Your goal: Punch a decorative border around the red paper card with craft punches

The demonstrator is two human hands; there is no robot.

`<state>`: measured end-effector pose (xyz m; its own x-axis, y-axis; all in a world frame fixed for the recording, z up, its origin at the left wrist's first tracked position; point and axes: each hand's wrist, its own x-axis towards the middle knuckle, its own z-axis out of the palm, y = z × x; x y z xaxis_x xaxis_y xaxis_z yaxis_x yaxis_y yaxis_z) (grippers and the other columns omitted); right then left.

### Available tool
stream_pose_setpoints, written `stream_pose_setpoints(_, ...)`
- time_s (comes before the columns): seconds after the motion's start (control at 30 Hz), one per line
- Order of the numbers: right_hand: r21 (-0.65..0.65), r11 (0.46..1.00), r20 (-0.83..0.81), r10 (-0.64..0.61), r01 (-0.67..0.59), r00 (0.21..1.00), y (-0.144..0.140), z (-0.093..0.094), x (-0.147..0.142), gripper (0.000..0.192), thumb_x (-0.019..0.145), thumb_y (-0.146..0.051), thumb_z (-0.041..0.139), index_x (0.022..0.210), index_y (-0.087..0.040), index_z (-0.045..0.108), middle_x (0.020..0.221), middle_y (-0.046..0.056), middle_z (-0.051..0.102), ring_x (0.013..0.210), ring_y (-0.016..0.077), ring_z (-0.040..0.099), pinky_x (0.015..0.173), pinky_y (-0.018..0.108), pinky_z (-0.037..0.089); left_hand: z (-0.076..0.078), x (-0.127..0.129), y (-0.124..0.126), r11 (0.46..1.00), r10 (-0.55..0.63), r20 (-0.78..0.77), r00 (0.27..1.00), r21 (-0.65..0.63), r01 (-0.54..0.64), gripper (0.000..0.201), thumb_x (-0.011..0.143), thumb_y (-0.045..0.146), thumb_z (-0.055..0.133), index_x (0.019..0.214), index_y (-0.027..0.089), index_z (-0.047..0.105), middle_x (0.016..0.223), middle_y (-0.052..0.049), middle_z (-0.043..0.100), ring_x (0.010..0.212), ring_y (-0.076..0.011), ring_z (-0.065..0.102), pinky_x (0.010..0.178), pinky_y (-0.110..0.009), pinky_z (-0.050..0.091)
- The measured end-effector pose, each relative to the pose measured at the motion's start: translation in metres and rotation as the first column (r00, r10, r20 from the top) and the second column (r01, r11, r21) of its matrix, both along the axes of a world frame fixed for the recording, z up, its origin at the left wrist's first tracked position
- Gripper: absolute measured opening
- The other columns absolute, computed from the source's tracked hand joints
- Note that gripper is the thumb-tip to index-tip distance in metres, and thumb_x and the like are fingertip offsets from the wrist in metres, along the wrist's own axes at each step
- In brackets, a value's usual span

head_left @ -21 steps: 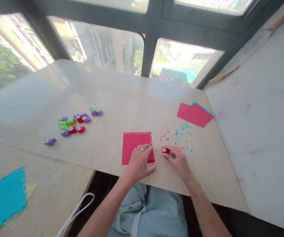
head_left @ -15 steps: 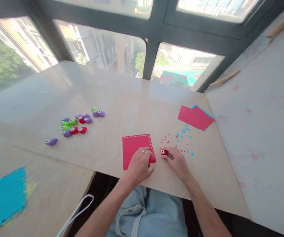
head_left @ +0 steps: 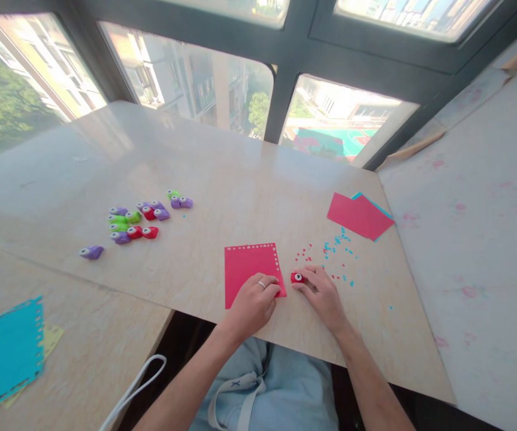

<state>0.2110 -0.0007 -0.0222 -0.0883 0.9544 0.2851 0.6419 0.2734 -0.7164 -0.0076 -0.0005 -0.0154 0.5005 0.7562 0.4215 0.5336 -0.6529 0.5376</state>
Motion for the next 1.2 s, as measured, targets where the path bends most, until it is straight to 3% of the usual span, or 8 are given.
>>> stream_pose_setpoints(0.17,-0.076,0.997,-0.041,0.001,-0.005,0.999,0.004,0.007,-0.002,0.02,0.09,-0.038,0.065,0.103,-0.025,0.073,0.1,0.007,0.066,0.087,0.0214,0.063,0.072,0.033,0.054,0.0,-0.003,-0.003,0.992,-0.078,-0.003,0.997,0.098,0.078,0.017,0.096,0.013,0.05,0.091,0.017,0.066,0.102,-0.007,0.069,0.091,-0.0194,0.059,0.081,-0.034,0.051)
stream_pose_setpoints(0.33,-0.112,0.994,-0.089,0.004,-0.014,0.996,0.006,0.012,-0.005,0.02,0.089,-0.039,0.067,0.101,-0.024,0.073,0.099,0.007,0.066,0.078,0.0194,0.061,0.063,0.031,0.053,0.004,-0.005,-0.004,0.987,-0.079,-0.026,0.997,0.14,0.081,0.02,0.099,0.017,0.047,0.097,0.018,0.067,0.106,-0.008,0.069,0.093,-0.02,0.059,0.079,-0.035,0.048)
stream_pose_setpoints(1.2,-0.119,0.993,-0.128,-0.017,0.001,0.992,0.004,0.009,-0.01,0.033,0.086,-0.051,0.068,0.104,-0.025,0.075,0.097,0.007,0.067,0.075,0.0183,0.061,0.064,0.031,0.053,-0.001,-0.002,-0.004,0.992,-0.045,-0.137,0.99,0.112,0.06,0.018,0.098,0.021,0.051,0.1,0.02,0.07,0.105,-0.008,0.066,0.096,-0.0205,0.057,0.082,-0.036,0.044)
